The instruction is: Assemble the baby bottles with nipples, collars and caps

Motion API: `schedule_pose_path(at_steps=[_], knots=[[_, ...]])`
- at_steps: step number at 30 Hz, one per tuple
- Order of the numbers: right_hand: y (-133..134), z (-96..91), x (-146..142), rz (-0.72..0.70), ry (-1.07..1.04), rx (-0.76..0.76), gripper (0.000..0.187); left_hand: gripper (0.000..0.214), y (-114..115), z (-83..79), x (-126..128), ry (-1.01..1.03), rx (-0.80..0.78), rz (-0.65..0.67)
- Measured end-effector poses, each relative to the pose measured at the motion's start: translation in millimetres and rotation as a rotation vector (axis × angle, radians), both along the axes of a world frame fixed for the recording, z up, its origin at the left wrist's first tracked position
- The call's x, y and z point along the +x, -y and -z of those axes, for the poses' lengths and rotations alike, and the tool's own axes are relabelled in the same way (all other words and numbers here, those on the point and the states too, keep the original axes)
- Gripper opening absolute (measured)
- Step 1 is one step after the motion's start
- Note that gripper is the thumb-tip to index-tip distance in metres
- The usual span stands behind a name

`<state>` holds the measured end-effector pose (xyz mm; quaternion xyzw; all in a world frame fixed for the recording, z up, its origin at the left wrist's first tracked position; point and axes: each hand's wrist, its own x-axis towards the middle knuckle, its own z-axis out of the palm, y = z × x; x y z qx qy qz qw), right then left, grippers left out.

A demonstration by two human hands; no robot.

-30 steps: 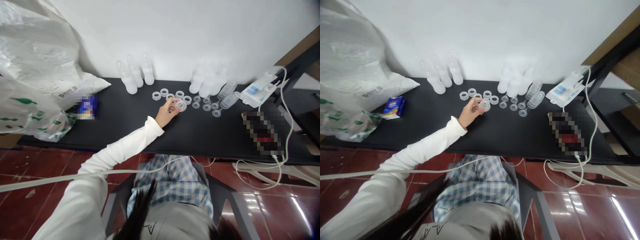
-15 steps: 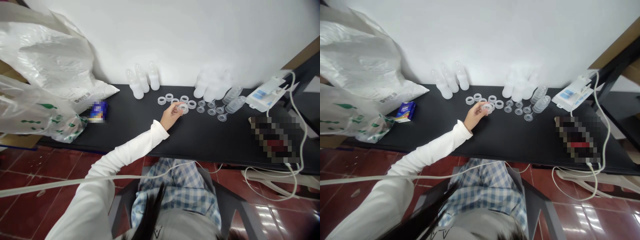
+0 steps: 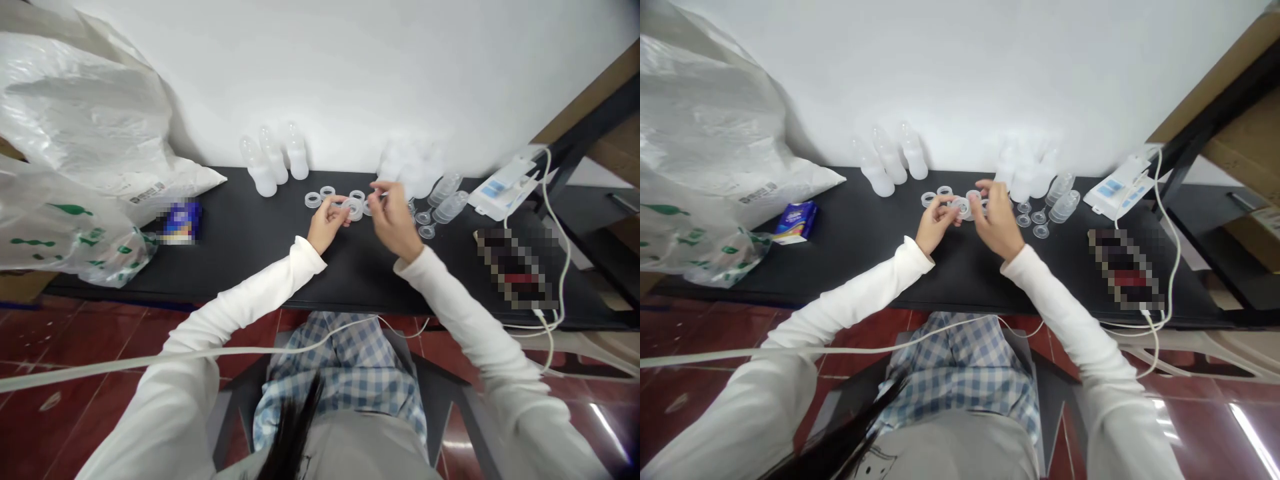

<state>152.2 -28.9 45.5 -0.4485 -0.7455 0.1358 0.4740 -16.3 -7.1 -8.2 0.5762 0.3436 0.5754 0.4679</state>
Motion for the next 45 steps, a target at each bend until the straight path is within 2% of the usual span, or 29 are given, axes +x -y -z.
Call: schedule_pose_path(at_steps=[4, 7, 13, 19, 29, 35, 38, 42, 45], knots=[[-4.5, 16.6, -10.2, -0.107, 0.055, -0.245, 0.045, 0.043, -0.9, -2.0, -3.1, -0.033, 0.025, -0.043], [-8.4, 25.3, -15.0, -0.158, -0.031, -0.332, 0.047, 0.044, -2.7, -1.5, -4.2, -0.041, 0.041, -0.039], [-13.1, 34.7, -19.3, -0.177, -0.211, -0.36, 0.047, 0.037, -6.8, 3.0, -2.7, 0.008, -0.031, -0.074], [-16.6, 45.3, -20.6, -0.21, -0.352, -0.43, 0.046, 0.03, -6.8, 1.6, -2.3, -0.039, -0.085, -0.087], [-12.7, 49.0, -21.5, -0.142, -0.356, -0.393, 0.049, 0.028, -6.4, 5.0, -0.5, -0.125, -0.093, -0.177], [-15.2, 47.6, -20.4, -0.096, -0.382, -0.402, 0.05, 0.038, -1.1, 2.1, 4.5, -0.037, -0.057, -0.052], [-18.2, 48.9, -18.4, -0.134, -0.409, -0.43, 0.051, 0.042, 0.5, 1.2, 5.9, -0.012, -0.052, 0.005], [-20.4, 49.7, -15.8, -0.209, -0.433, -0.46, 0.052, 0.045, -1.0, 0.3, 5.3, -0.012, -0.082, 0.013], [-19.6, 48.6, -16.0, -0.207, -0.452, -0.44, 0.051, 0.044, -1.9, -1.1, 4.1, -0.01, -0.094, 0.042]])
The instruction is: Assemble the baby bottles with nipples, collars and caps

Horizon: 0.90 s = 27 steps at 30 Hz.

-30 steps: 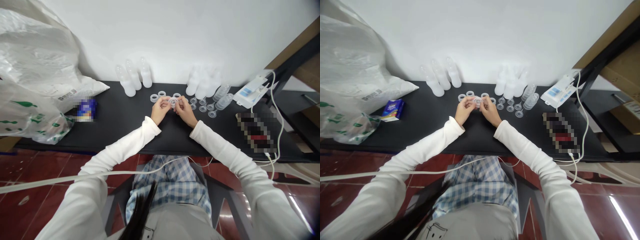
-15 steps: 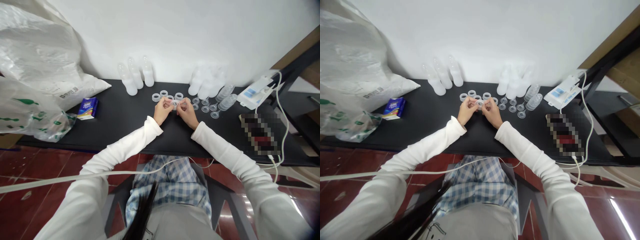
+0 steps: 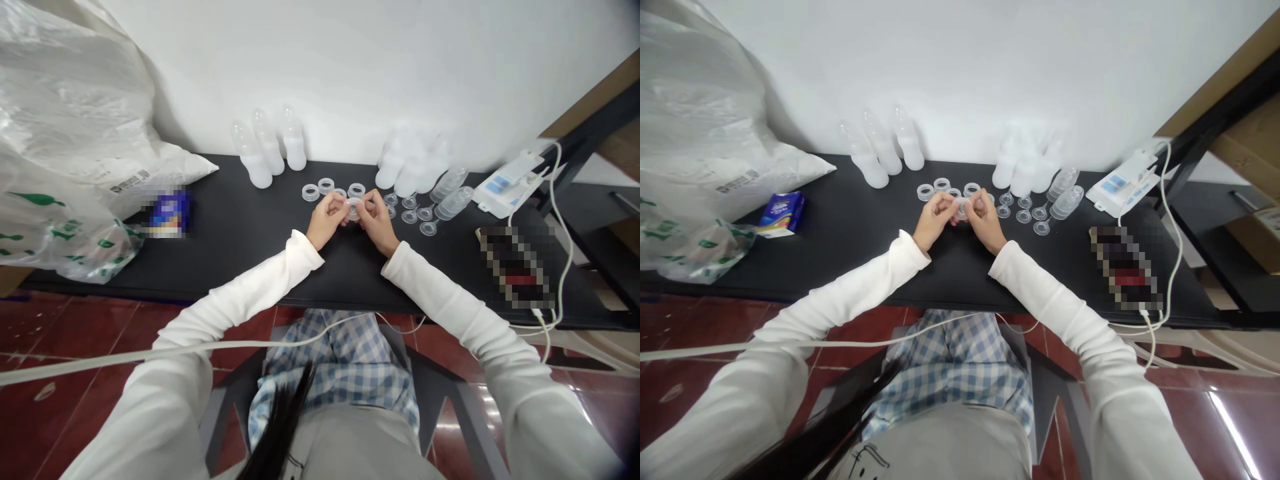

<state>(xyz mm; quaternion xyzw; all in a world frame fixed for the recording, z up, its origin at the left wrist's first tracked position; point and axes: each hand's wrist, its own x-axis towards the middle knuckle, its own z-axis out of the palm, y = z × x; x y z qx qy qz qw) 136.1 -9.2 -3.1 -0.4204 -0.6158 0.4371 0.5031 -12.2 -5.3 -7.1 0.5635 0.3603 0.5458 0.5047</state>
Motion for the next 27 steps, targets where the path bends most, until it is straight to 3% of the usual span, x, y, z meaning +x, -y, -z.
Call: schedule_pose_path(at_steps=[13, 17, 27], knots=[[-3.5, 3.4, -2.6, 0.064, 0.063, 0.06, 0.054, 0.041, -4.8, 8.7, -0.5, -0.041, 0.032, -0.096], [-2.6, 3.8, -1.5, 0.059, 0.049, 0.035, 0.056, 0.04, -5.5, 7.4, -1.2, -0.019, 0.001, -0.059], [-5.1, 7.4, 1.8, 0.016, 0.052, 0.043, 0.052, 0.024, -7.1, 7.3, -0.6, -0.025, -0.056, -0.087]])
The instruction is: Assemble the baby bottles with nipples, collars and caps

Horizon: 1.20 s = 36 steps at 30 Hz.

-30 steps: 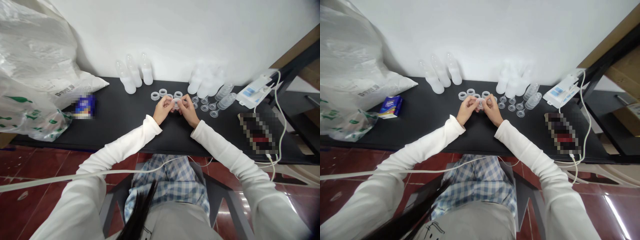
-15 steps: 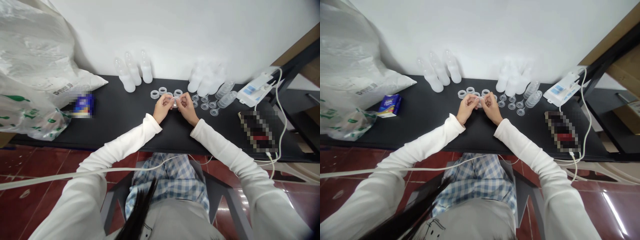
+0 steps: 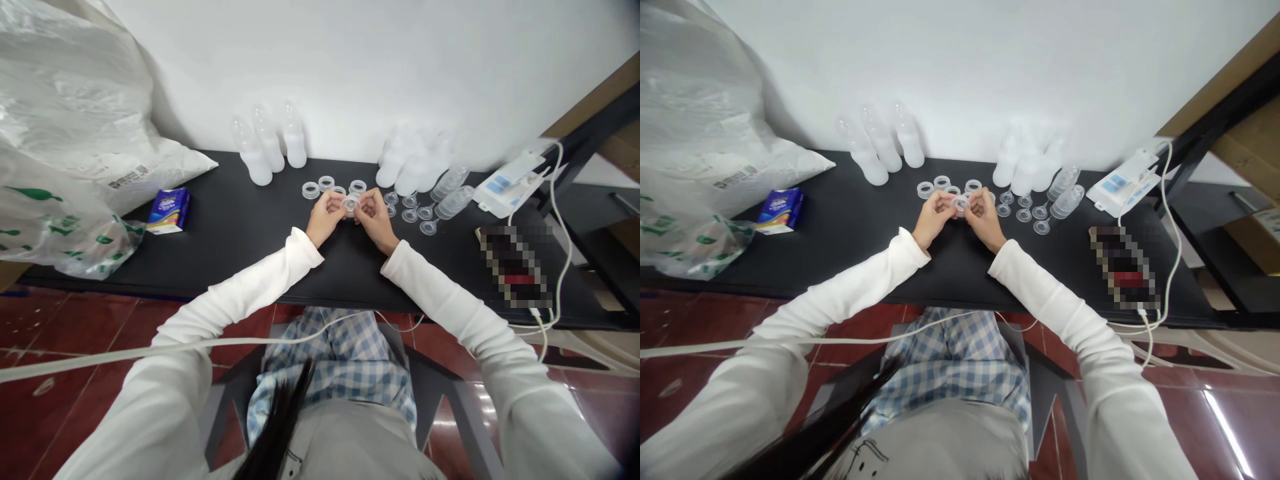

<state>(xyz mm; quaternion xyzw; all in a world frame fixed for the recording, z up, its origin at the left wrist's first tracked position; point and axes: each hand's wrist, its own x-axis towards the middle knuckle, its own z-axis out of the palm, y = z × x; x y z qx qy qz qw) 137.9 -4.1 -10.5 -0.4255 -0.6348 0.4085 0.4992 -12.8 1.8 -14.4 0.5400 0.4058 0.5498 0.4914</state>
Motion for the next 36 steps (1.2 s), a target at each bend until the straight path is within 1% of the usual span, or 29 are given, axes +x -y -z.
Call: schedule_pose_path(at_steps=[5, 11, 15, 18, 20, 23, 26, 28, 31, 34, 36], knots=[[2.5, -0.7, -0.8, 0.029, 0.006, 0.009, 0.052, 0.022, 3.9, -2.4, 2.2, -0.014, -0.011, -0.036], [3.8, 0.0, -1.7, 0.046, 0.004, 0.009, 0.048, 0.023, 6.2, -4.0, 2.5, -0.075, 0.034, -0.043], [8.4, -4.8, -2.4, 0.072, 0.037, 0.078, 0.048, 0.027, 7.2, -3.0, 1.8, -0.064, 0.082, -0.04], [11.0, -8.1, -1.1, 0.043, 0.054, 0.115, 0.051, 0.03, 5.6, -1.6, -1.0, -0.053, 0.124, -0.033], [10.5, -8.1, 0.2, -0.005, 0.005, 0.072, 0.053, 0.03, 4.3, -2.6, -3.8, -0.053, 0.148, -0.034], [7.8, -7.7, 1.8, -0.04, -0.139, -0.07, 0.055, 0.025, 4.7, -7.6, -7.1, -0.083, 0.175, -0.046], [7.1, -11.4, 2.6, -0.091, -0.226, -0.193, 0.051, 0.017, 7.6, -12.4, -8.1, -0.137, 0.222, -0.064], [8.5, -16.2, 3.1, -0.153, -0.233, -0.224, 0.046, 0.02, 8.1, -12.1, -7.7, -0.135, 0.239, -0.059], [10.1, -21.9, 4.7, -0.169, -0.218, -0.195, 0.04, 0.031, 4.1, -6.3, -6.9, -0.065, 0.212, -0.048], [8.1, -22.9, 7.5, -0.105, -0.198, -0.119, 0.039, 0.032, -1.1, -1.5, -6.4, -0.019, 0.201, -0.026], [5.7, -22.3, 9.7, -0.036, -0.178, -0.053, 0.041, 0.031, -1.6, -3.3, -6.4, -0.051, 0.231, -0.015]])
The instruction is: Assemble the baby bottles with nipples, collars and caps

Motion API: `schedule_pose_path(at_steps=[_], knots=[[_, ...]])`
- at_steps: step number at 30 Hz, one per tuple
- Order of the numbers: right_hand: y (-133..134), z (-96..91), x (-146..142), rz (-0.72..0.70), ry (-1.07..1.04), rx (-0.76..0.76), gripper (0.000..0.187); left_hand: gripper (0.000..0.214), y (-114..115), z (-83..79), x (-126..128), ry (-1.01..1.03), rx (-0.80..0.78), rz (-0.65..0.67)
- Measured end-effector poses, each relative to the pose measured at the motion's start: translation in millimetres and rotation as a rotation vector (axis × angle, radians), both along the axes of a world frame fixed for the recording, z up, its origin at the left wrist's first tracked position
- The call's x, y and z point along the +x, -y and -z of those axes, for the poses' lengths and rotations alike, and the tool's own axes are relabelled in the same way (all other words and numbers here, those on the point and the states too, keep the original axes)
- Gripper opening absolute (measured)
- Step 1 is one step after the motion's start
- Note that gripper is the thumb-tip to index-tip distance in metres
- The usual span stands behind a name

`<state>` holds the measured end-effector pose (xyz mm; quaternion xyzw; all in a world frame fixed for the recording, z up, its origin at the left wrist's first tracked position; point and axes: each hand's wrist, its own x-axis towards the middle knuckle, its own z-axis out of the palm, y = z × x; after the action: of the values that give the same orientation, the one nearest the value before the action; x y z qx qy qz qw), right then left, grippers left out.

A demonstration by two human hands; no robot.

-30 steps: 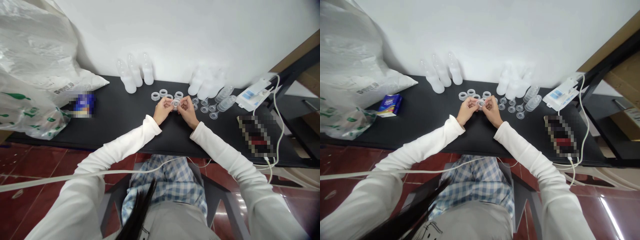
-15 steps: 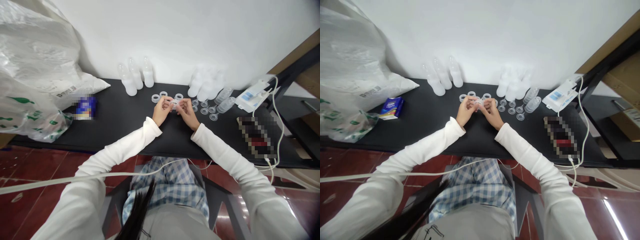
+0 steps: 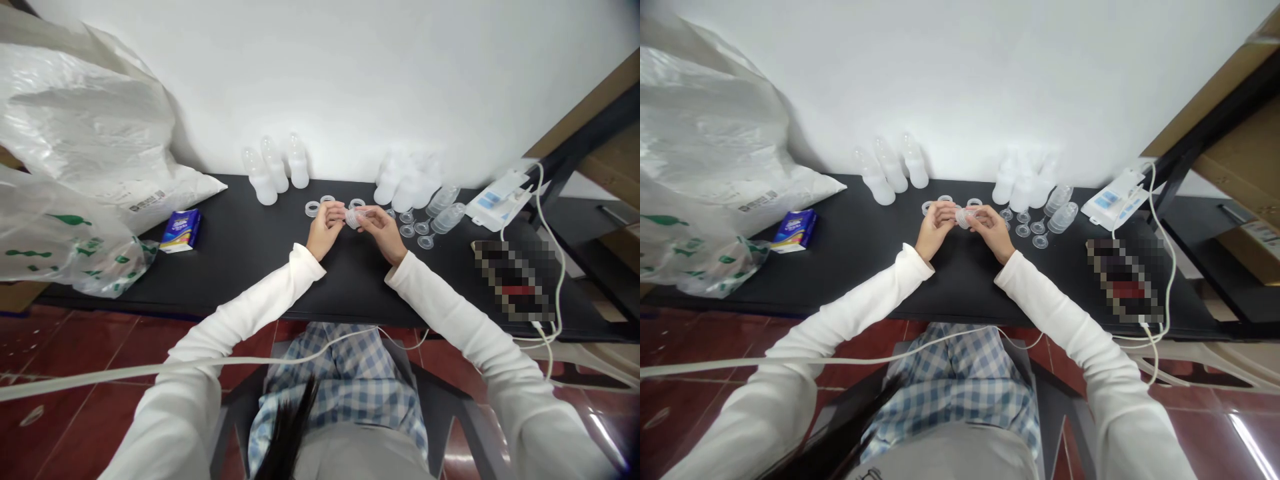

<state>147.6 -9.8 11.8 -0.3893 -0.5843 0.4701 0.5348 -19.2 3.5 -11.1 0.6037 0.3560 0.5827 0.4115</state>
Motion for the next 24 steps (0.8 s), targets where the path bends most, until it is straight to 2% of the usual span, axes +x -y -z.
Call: schedule_pose_path(at_steps=[4, 8, 11, 14, 19, 24], knots=[[-0.8, -3.1, 4.6, 0.231, 0.115, 0.183, 0.042, 0.028, 3.9, -15.1, -2.3, -0.186, 0.143, -0.076], [4.1, -11.6, 11.8, 0.435, 0.37, 0.401, 0.035, 0.029, -2.5, -26.4, -4.4, -0.31, 0.232, -0.22], [5.4, -15.2, 19.8, 0.559, 0.567, 0.56, 0.034, 0.034, -22.9, -25.5, 3.2, -0.353, 0.201, -0.26], [1.8, -14.8, 29.6, 0.694, 0.659, 0.682, 0.036, 0.042, -53.0, -23.3, 24.3, -0.402, 0.162, -0.213], [-10.0, -12.5, 45.6, 0.899, 0.609, 0.698, 0.04, 0.059, -94.6, -32.1, 77.3, -0.523, 0.061, -0.054], [-17.1, -14.2, 52.6, 0.949, 0.538, 0.648, 0.043, 0.058, -104.1, -43.7, 110.4, -0.637, -0.006, -0.047]])
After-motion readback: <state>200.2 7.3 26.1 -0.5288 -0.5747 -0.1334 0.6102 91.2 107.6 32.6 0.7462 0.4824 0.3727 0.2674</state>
